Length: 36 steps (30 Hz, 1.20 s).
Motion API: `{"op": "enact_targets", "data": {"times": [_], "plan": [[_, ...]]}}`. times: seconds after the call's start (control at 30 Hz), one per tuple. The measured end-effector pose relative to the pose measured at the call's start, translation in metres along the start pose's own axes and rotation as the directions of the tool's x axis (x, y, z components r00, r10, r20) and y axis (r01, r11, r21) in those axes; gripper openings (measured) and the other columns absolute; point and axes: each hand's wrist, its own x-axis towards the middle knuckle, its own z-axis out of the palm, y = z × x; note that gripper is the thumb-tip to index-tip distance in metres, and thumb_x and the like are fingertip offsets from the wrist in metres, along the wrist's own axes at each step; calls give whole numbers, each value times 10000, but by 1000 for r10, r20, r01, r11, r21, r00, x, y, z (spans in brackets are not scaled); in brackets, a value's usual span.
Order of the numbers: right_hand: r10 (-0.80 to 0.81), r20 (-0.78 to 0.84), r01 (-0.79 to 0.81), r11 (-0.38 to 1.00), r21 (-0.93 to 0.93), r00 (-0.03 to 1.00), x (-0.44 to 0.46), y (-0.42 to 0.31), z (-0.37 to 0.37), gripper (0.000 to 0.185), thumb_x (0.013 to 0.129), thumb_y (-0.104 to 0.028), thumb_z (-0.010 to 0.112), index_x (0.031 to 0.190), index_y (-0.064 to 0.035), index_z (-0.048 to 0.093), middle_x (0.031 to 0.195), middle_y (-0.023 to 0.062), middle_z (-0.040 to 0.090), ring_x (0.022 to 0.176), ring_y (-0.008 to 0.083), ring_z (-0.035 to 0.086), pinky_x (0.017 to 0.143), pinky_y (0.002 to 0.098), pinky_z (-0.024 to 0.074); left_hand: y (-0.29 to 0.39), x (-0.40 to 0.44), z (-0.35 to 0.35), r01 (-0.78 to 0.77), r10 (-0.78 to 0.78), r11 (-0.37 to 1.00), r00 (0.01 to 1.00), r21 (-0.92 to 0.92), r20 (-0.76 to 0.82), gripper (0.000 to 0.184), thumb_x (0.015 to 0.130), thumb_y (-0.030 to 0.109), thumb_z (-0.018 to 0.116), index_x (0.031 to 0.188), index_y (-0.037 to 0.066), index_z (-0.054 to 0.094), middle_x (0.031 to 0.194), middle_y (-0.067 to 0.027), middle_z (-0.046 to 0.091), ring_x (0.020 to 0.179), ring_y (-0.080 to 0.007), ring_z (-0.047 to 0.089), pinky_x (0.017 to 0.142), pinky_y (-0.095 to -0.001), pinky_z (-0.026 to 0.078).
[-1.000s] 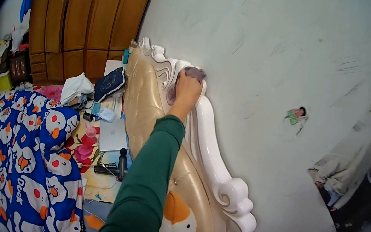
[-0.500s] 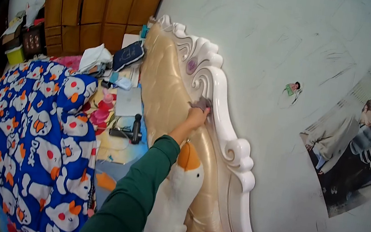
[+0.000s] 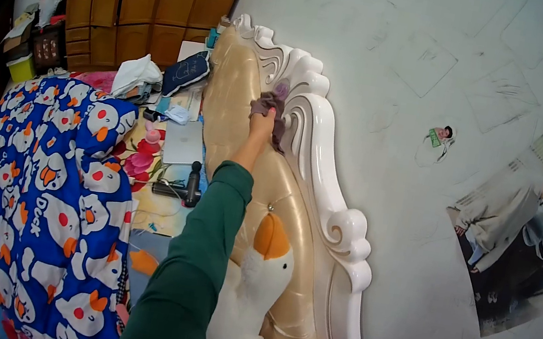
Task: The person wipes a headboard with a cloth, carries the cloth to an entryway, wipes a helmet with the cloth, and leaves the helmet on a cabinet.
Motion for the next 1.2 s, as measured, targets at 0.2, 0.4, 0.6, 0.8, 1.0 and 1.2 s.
{"op": "enact_targets", "data": {"times": [0.2,0.4,0.6,0.8,1.0,1.2], "plan": [[-15,-100,19,999,39,995,-2,7,15,353,752,-291,601,1056,-121,546,1036,82,505,900,282,463,779,434,370,-11,8,39,-215,223,757,973,618,66,305,819,215,539,965,-51,561,1010,-251,571,944,-403,530,806,-438,423],[-36,-96,43,996,75,995,11,1,-9,350,740,-274,612,1044,-113,547,1017,89,501,884,289,465,769,434,371,-40,-42,35,-383,445,699,894,604,52,373,813,126,529,1162,20,454,1112,-231,516,952,-397,525,789,-422,430],[-27,-108,35,997,72,994,12,0,-9,370,742,-266,607,1071,-109,542,1045,93,501,898,293,469,782,436,370,-15,-35,19,-389,285,673,921,630,264,331,776,89,532,1103,36,513,944,-173,599,937,-365,530,780,-420,438],[-12,-34,13,999,32,999,10,0,-12,383,753,-282,590,1087,-104,533,1065,91,502,912,295,474,795,441,369,-17,-55,4,-388,113,227,921,893,372,258,742,104,563,996,59,578,894,-204,599,878,-349,540,757,-396,450],[-7,-28,8,999,37,1000,6,-2,-12,366,744,-282,594,1069,-119,551,1057,80,509,899,285,482,783,426,380,-28,-45,-31,-409,190,721,893,559,408,294,801,237,544,1014,38,580,887,-224,607,848,-385,571,744,-430,446],[-8,-38,9,999,48,999,-3,1,-15,341,739,-285,605,1037,-122,570,1036,74,517,879,281,484,762,425,387,-27,36,-32,-156,293,806,943,571,-156,436,825,317,515,901,-109,571,849,-289,595,800,-408,584,727,-435,456]]}}
